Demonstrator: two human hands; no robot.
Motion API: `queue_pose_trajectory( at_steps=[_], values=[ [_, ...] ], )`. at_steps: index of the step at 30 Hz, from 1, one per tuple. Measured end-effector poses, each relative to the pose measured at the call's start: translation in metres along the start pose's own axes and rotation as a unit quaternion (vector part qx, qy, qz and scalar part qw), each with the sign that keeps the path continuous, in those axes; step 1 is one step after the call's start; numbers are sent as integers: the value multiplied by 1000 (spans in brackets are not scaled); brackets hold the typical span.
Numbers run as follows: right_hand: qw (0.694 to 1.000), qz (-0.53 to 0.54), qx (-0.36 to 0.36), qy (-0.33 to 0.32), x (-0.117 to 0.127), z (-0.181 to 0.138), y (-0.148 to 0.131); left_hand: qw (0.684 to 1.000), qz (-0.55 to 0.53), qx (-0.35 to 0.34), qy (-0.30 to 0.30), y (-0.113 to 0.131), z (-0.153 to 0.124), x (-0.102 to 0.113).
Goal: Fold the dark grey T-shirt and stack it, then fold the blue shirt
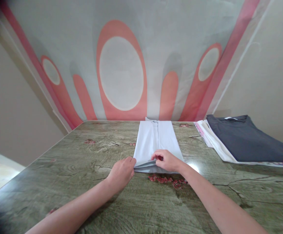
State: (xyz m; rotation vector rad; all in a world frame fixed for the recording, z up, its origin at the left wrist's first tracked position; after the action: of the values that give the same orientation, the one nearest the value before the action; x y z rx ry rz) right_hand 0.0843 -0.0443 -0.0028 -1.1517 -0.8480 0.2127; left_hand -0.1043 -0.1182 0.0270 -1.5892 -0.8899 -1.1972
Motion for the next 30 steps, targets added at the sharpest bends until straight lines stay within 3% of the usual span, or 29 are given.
queue_pose_trajectory(
  at_steps=[16, 22, 30],
  values=[
    [1000, -9, -22, -19, -3, -1, -5, 1000, 12, -2, 28, 2, 0, 9],
    [999, -3, -24, -20, -2, -1, -4, 995, 16, -71, 63, 4, -1, 12],
    [999, 14, -27, -26, 0, 0, 2, 995, 18, -73, 71, 7, -3, 15]
  ],
)
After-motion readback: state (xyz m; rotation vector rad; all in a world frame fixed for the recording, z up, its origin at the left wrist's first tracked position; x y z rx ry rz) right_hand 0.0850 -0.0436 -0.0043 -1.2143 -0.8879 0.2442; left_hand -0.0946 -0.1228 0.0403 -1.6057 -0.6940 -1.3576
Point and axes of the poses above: each hand's wrist, its own z-axis towards the middle knuckle, its own x-axis out of the back of the hand, y = z × x, the point moved 3 cm from there along z, towards the middle knuckle, and after that the axes turned 9 degrees about z, right-handed, at the moved point
